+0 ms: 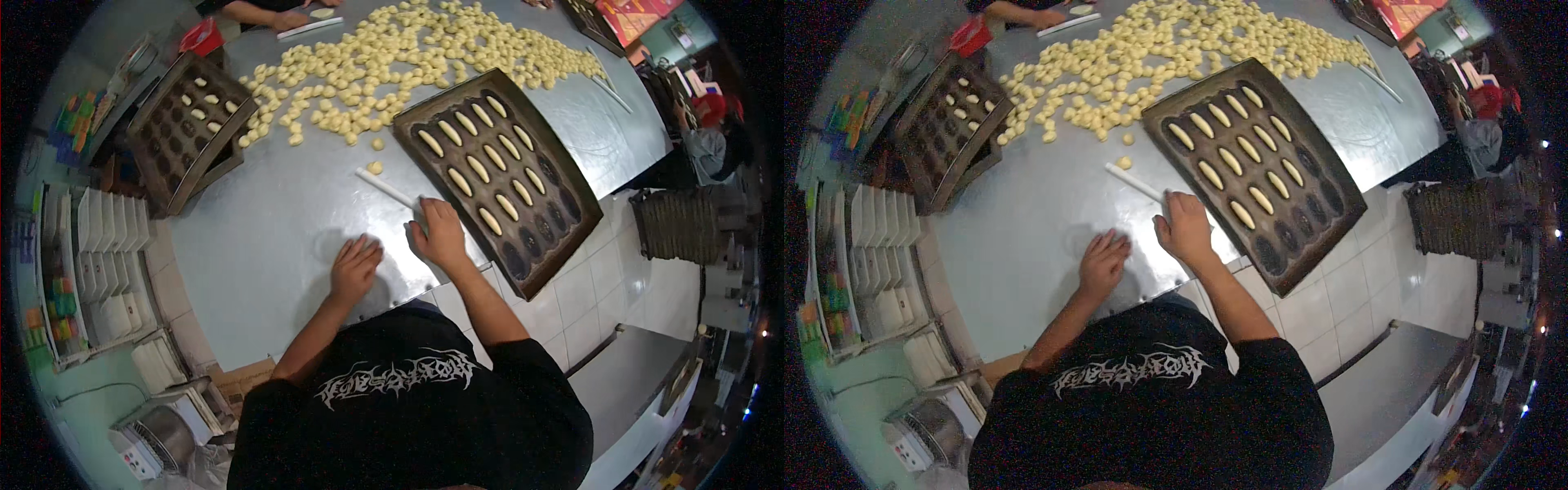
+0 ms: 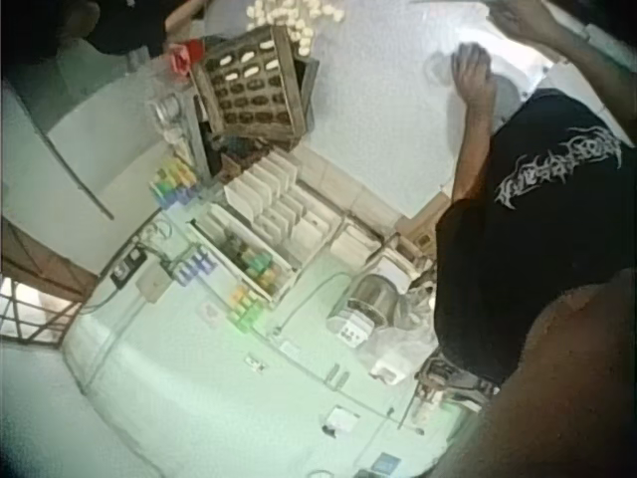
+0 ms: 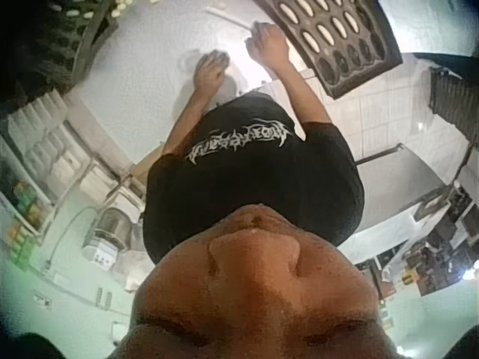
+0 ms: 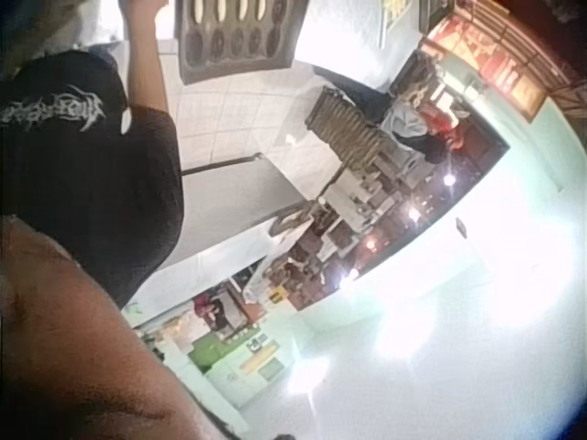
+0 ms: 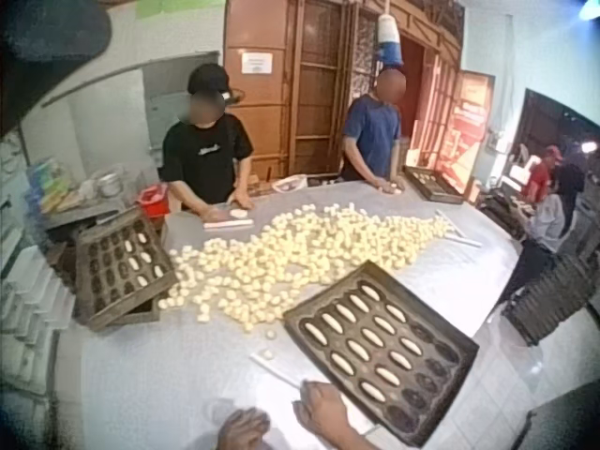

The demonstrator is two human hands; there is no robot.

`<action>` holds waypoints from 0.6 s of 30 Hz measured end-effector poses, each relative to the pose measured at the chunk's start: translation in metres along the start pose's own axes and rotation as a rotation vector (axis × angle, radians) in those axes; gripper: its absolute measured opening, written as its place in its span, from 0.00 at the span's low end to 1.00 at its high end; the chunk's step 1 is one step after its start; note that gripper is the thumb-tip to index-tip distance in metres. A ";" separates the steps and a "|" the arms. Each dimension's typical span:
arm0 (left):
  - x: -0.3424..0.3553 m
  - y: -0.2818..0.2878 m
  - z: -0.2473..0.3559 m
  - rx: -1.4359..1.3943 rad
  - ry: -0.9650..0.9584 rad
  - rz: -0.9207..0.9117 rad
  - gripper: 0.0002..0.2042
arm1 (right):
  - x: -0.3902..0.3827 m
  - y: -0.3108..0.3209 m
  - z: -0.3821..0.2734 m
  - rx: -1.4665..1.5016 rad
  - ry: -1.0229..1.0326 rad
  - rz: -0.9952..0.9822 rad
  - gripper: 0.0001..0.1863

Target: Shaping small pieces of dough into long rolls and arranging them on a baking tray.

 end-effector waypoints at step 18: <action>0.104 0.000 -0.041 0.456 0.016 -0.194 0.32 | 0.009 -0.068 0.021 -0.402 -0.061 -0.293 0.31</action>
Point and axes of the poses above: each hand's wrist, its own x-axis towards the middle knuckle, its own y-axis out of the back of the hand, z = x × y, the point moved 7 cm from there along x, towards the middle knuckle, and after that the axes turned 13 degrees about y, right-handed, at the moved point
